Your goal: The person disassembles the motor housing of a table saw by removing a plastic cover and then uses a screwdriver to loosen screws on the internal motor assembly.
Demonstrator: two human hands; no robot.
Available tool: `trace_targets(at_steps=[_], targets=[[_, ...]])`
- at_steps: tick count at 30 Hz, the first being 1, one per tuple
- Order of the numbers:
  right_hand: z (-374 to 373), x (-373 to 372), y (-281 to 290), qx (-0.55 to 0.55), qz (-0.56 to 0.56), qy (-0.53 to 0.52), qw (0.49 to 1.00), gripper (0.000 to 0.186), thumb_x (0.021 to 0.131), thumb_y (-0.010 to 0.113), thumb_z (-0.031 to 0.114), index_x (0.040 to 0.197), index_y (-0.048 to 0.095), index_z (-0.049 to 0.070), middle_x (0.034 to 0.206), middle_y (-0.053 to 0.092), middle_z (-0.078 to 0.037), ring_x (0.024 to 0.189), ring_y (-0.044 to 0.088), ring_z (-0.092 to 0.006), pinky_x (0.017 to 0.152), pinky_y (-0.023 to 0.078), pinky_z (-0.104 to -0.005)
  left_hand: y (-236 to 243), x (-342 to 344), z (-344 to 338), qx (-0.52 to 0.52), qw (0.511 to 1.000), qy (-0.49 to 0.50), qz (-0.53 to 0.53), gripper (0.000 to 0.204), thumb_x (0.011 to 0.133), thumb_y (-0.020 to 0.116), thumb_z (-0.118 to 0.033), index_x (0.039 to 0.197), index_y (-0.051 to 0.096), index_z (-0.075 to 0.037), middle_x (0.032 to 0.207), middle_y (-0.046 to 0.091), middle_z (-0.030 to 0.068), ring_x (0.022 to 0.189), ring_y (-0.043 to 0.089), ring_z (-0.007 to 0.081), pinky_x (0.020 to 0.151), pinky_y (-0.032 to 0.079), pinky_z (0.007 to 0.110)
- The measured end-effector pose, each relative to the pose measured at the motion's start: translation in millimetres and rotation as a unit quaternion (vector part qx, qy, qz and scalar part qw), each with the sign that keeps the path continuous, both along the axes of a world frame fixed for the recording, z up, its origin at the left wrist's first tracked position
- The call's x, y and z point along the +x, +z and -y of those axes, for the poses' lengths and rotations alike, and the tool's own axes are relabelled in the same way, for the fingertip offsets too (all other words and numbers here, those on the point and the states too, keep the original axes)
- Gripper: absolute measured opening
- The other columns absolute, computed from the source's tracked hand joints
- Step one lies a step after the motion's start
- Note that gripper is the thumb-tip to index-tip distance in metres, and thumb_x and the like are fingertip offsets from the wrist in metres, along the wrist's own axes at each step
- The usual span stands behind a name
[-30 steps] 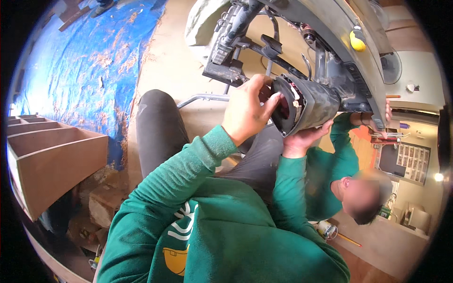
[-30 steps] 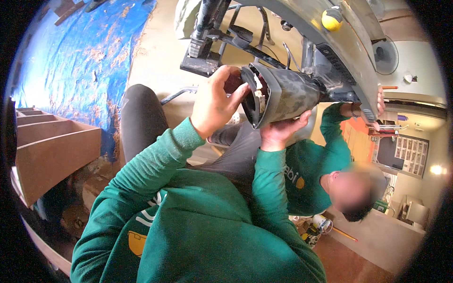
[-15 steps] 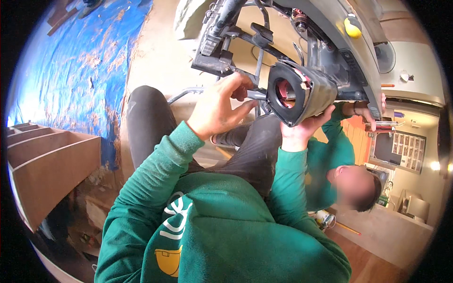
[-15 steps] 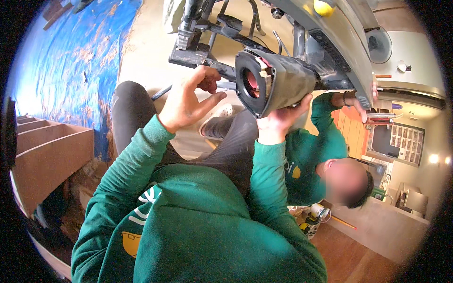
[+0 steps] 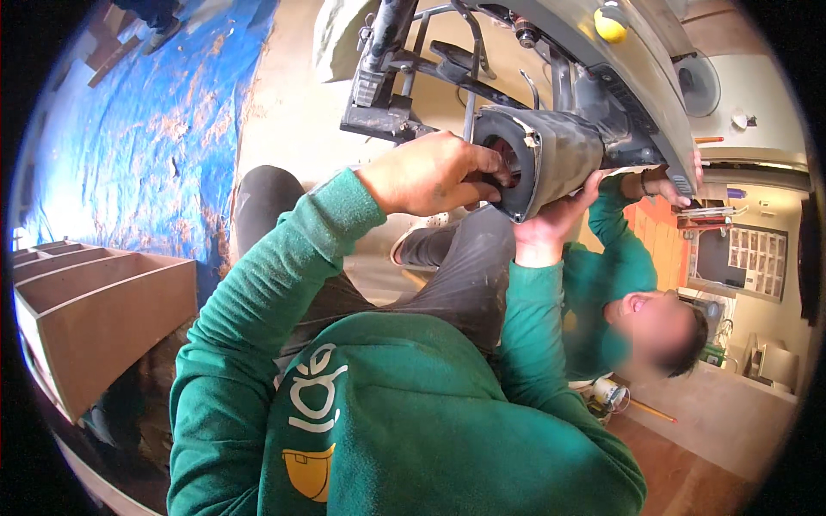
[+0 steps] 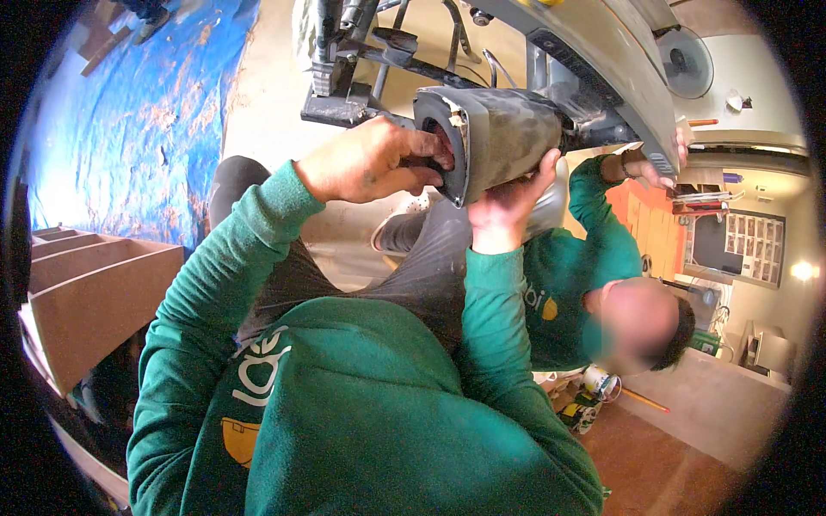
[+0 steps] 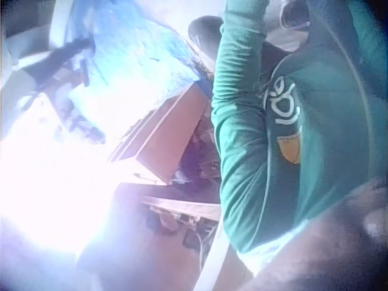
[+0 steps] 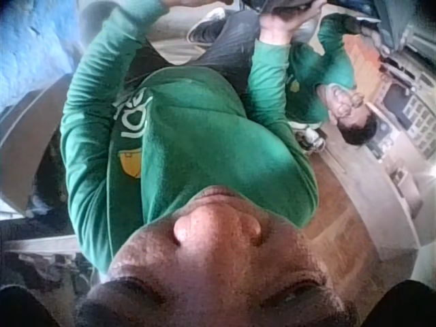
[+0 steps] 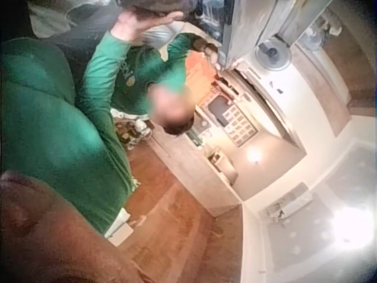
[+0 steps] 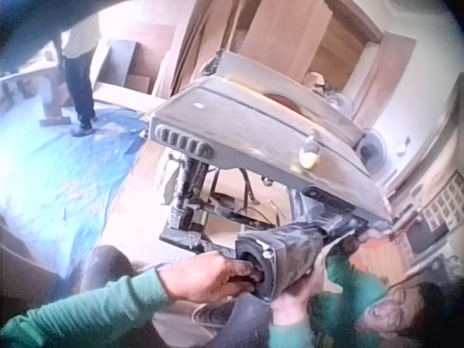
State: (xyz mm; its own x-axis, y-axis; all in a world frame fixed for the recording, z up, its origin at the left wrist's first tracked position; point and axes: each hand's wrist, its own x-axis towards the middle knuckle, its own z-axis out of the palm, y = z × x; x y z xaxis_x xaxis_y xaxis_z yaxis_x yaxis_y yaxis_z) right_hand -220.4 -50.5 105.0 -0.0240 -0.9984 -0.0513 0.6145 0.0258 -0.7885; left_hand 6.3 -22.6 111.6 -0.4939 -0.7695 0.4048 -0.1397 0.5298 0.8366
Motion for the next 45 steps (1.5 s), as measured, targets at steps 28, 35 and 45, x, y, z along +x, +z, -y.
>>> trace_targets(at_steps=[28,35,45], targets=[[6,-11,-10,0.018,0.06,0.011,0.998,0.082,0.1,0.049,0.072,0.156,0.049,0.013,0.153,0.057,-0.014,0.137,0.059,-0.0365,0.117,0.047,-0.0558,-5,-4,-11,0.015,0.999,0.024,0.039,0.026,0.096,0.076,-0.017,0.119,0.073,-0.003,0.109,0.078,0.0155,0.101,0.077,0.033,0.089,0.06,0.041],[5,-9,-4,0.016,0.04,0.004,0.999,0.08,0.1,0.049,0.071,0.155,0.051,0.012,0.154,0.057,-0.014,0.139,0.057,-0.0363,0.118,0.046,-0.0558,13,-1,-27,-0.004,0.998,0.054,0.045,0.02,0.097,0.074,-0.02,0.113,0.076,-0.008,0.095,0.077,0.015,0.088,0.076,0.0357,0.079,0.06,0.043],[12,-11,-7,0.002,0.045,0.053,0.998,0.087,0.096,0.046,0.079,0.155,0.052,0.015,0.155,0.055,-0.014,0.14,0.055,-0.037,0.12,0.043,-0.0567,-20,49,-64,0.12,0.978,0.152,0.081,0.019,0.094,0.076,-0.018,0.11,0.077,-0.008,0.085,0.076,0.015,0.075,0.075,0.0295,0.07,0.058,0.04]])
